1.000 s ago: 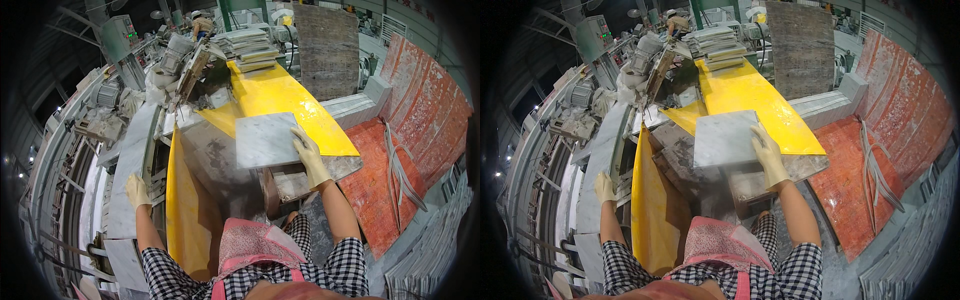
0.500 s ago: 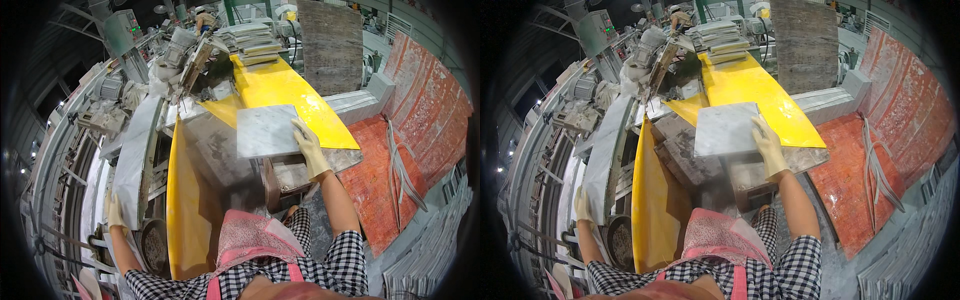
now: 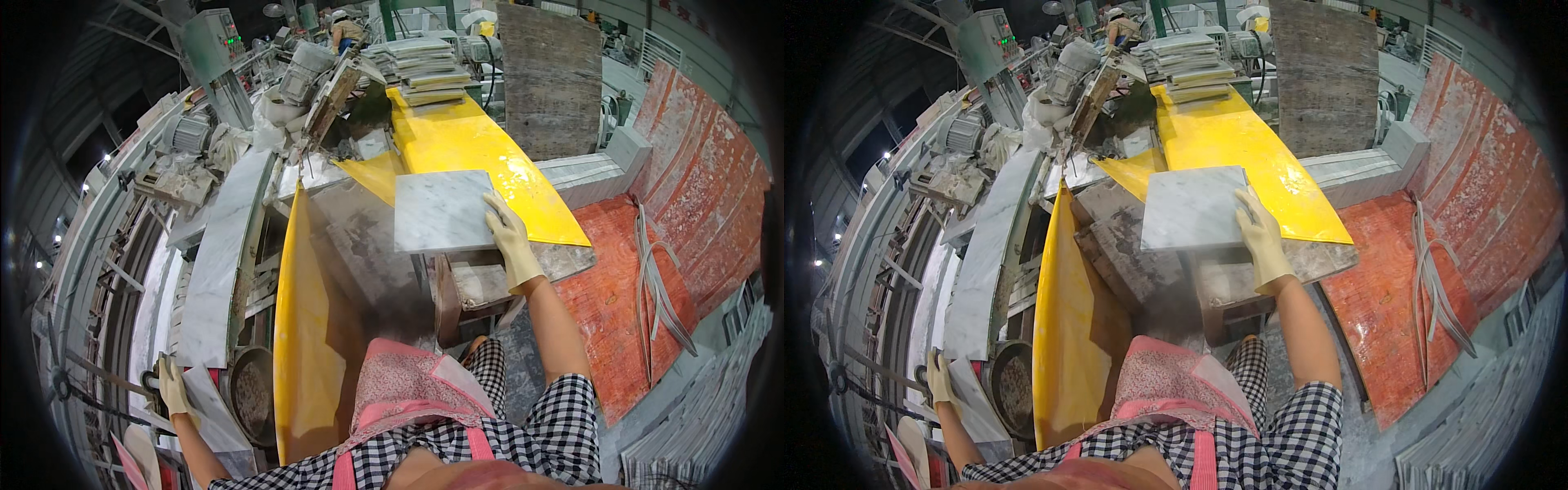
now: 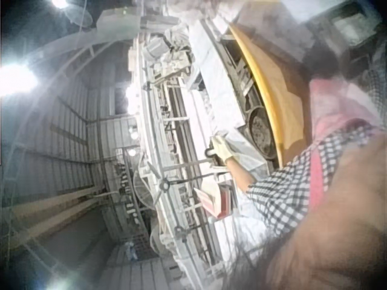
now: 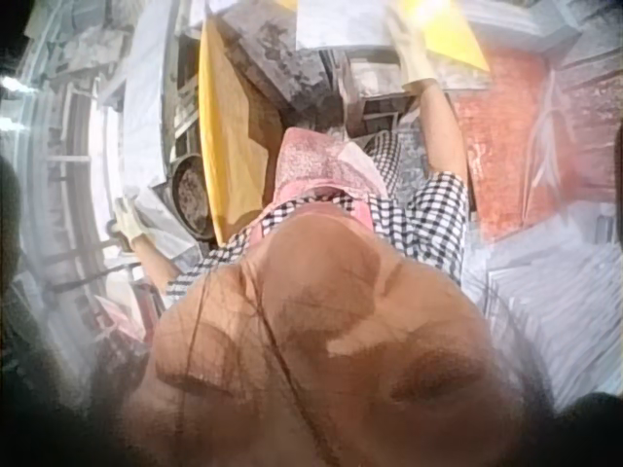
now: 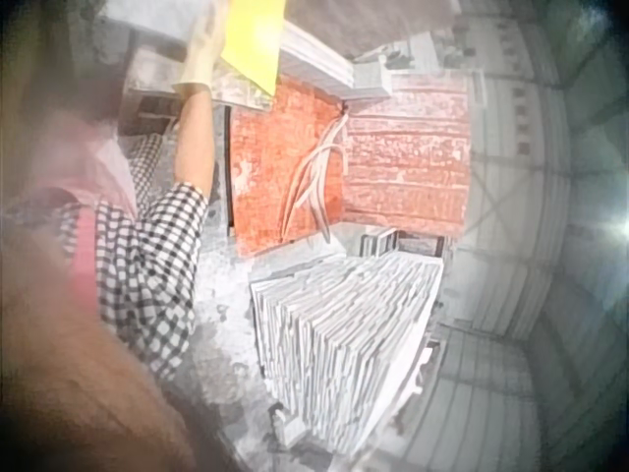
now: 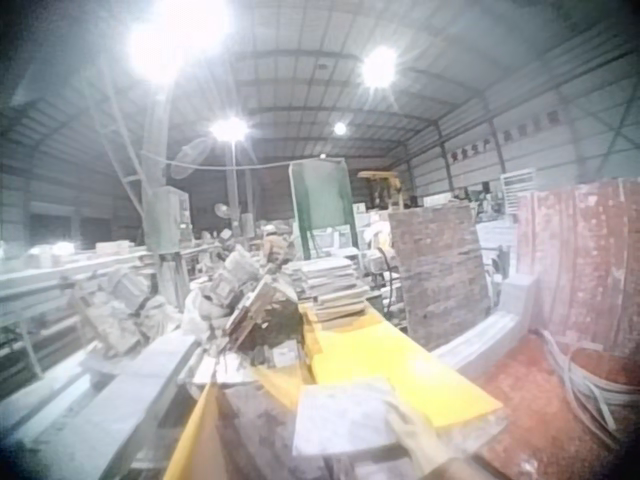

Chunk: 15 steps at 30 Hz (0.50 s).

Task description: The person repeatedly picks up rectangular tiles from a conveyor or feed area and stacks them onto a growing pile on a yellow surface. The worker uses both hands to lift, align, and place each tile, occasionally adjusting the stack to maintain alignment.

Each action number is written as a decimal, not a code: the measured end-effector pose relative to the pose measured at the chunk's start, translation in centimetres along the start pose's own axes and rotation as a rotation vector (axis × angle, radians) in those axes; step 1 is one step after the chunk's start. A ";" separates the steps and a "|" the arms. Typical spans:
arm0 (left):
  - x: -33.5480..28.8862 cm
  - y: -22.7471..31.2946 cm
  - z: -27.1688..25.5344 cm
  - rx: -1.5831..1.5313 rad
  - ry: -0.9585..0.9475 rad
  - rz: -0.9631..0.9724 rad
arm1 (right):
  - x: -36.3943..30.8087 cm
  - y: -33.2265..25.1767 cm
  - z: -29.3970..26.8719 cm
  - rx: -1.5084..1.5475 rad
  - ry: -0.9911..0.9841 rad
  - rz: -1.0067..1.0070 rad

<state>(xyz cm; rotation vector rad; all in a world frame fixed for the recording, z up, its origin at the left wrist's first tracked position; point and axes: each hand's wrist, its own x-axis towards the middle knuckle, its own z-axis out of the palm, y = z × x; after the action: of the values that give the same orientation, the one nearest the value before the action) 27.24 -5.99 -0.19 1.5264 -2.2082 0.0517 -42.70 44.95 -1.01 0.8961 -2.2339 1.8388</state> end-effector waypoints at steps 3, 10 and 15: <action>-1.2 -1.7 -0.4 -0.069 -0.070 -0.059 | 0.1 0.1 0.1 0.022 -0.002 0.003; -5.6 -4.5 -0.7 -0.275 -0.072 -0.176 | 0.3 0.5 0.4 -0.002 0.021 0.003; -9.3 0.6 -2.6 -0.596 -0.027 -0.409 | 0.3 0.4 0.0 -0.007 0.000 -0.011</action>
<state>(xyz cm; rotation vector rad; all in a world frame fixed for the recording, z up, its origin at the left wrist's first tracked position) 30.21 3.14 -1.28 1.5737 -1.6630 -0.6907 -43.18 44.84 -1.23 0.9049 -2.2301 1.8248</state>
